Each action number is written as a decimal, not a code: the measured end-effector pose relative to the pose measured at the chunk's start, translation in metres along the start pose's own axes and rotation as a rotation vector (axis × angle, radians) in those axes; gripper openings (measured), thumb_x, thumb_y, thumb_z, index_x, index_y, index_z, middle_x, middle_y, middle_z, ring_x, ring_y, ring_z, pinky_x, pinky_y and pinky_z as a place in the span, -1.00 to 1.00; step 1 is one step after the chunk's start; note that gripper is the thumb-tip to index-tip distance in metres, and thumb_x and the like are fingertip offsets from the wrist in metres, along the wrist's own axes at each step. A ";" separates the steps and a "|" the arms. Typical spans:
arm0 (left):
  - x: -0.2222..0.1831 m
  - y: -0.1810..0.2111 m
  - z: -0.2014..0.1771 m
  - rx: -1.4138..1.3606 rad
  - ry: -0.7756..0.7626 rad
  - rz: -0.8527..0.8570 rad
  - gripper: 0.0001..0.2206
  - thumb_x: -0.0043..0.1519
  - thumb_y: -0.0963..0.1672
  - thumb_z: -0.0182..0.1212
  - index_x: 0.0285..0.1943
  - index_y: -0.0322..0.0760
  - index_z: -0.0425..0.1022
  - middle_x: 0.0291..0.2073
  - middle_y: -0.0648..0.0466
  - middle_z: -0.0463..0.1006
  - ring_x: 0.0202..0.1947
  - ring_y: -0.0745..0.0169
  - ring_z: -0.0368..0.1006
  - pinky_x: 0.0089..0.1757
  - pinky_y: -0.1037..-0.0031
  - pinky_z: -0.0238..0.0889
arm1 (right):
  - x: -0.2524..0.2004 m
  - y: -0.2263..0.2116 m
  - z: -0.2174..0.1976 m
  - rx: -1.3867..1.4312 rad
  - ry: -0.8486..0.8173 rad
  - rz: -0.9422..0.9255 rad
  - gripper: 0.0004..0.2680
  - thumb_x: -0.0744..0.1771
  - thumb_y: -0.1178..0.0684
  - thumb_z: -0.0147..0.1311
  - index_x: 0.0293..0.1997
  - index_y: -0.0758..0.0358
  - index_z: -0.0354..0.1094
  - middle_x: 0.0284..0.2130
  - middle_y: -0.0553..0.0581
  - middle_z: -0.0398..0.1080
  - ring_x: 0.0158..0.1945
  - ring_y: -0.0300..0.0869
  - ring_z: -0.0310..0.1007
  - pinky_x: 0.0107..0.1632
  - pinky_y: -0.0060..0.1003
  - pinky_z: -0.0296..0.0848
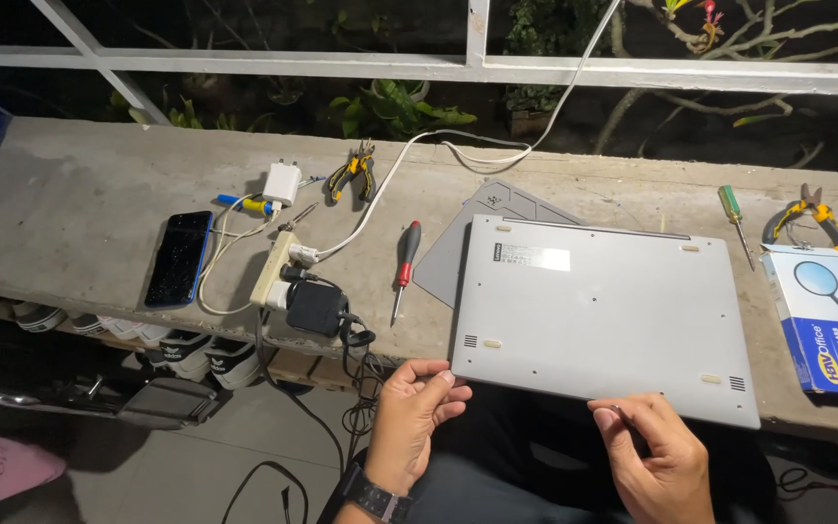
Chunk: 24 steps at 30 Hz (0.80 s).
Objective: Removing the back cover of a laptop using a prying tool and inspecting internal components with a probe.
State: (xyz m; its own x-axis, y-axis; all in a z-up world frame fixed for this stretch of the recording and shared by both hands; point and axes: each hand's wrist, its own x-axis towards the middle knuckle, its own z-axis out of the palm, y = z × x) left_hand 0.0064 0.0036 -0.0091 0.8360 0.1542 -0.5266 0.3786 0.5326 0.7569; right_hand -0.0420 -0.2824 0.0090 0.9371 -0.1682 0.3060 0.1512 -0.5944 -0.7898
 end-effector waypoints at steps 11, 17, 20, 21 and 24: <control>-0.016 0.004 0.022 0.148 0.057 0.061 -0.72 0.33 -0.24 0.52 0.15 -0.42 0.55 -0.33 -0.20 0.71 -0.30 0.00 0.78 -0.30 0.40 0.60 | -0.015 0.000 0.003 0.097 -0.078 -0.092 -0.79 0.44 0.01 0.16 0.09 0.01 0.78 -0.16 -0.02 0.47 -0.31 -0.34 0.48 -0.22 -0.45 0.50; -0.014 -0.024 0.029 0.102 0.068 0.207 -0.63 0.38 -0.24 0.37 0.36 -0.38 0.49 -0.19 -0.22 0.71 -0.25 -0.06 0.80 -0.19 0.33 0.65 | -0.031 0.004 0.001 0.144 -0.130 -0.090 -0.75 0.43 -0.12 0.17 0.14 -0.11 0.81 -0.13 -0.04 0.46 -0.26 -0.34 0.48 -0.16 -0.43 0.53; -0.014 -0.035 0.021 0.047 0.057 0.213 -0.60 0.42 -0.28 0.23 0.48 -0.43 0.50 -0.08 -0.29 0.73 -0.15 -0.16 0.82 -0.10 0.27 0.68 | -0.038 0.012 -0.001 0.153 -0.106 -0.023 -0.74 0.44 -0.17 0.15 0.14 -0.14 0.82 -0.16 -0.06 0.46 -0.27 -0.32 0.46 -0.17 -0.41 0.49; -0.013 -0.036 0.017 0.034 0.054 0.209 -0.60 0.46 -0.27 0.18 0.50 -0.45 0.54 -0.08 -0.29 0.73 -0.13 -0.19 0.83 -0.08 0.25 0.68 | -0.039 0.013 -0.001 0.175 -0.107 0.047 -0.72 0.44 -0.20 0.14 0.12 -0.12 0.84 -0.19 -0.08 0.45 -0.34 -0.32 0.39 -0.22 -0.41 0.44; -0.005 -0.042 0.016 -0.006 0.059 0.210 -0.65 0.44 -0.28 0.23 0.43 -0.47 0.55 -0.09 -0.28 0.72 -0.20 -0.19 0.81 -0.13 0.23 0.68 | -0.038 0.016 0.002 0.196 -0.133 0.069 -0.72 0.43 -0.19 0.17 0.10 -0.09 0.85 -0.19 -0.06 0.50 -0.37 -0.31 0.40 -0.22 -0.40 0.43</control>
State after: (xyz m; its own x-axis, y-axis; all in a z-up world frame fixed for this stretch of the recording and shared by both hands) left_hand -0.0068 -0.0327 -0.0321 0.8717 0.3107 -0.3791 0.1955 0.4889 0.8502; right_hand -0.0747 -0.2834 -0.0164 0.9785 -0.0905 0.1855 0.1316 -0.4186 -0.8986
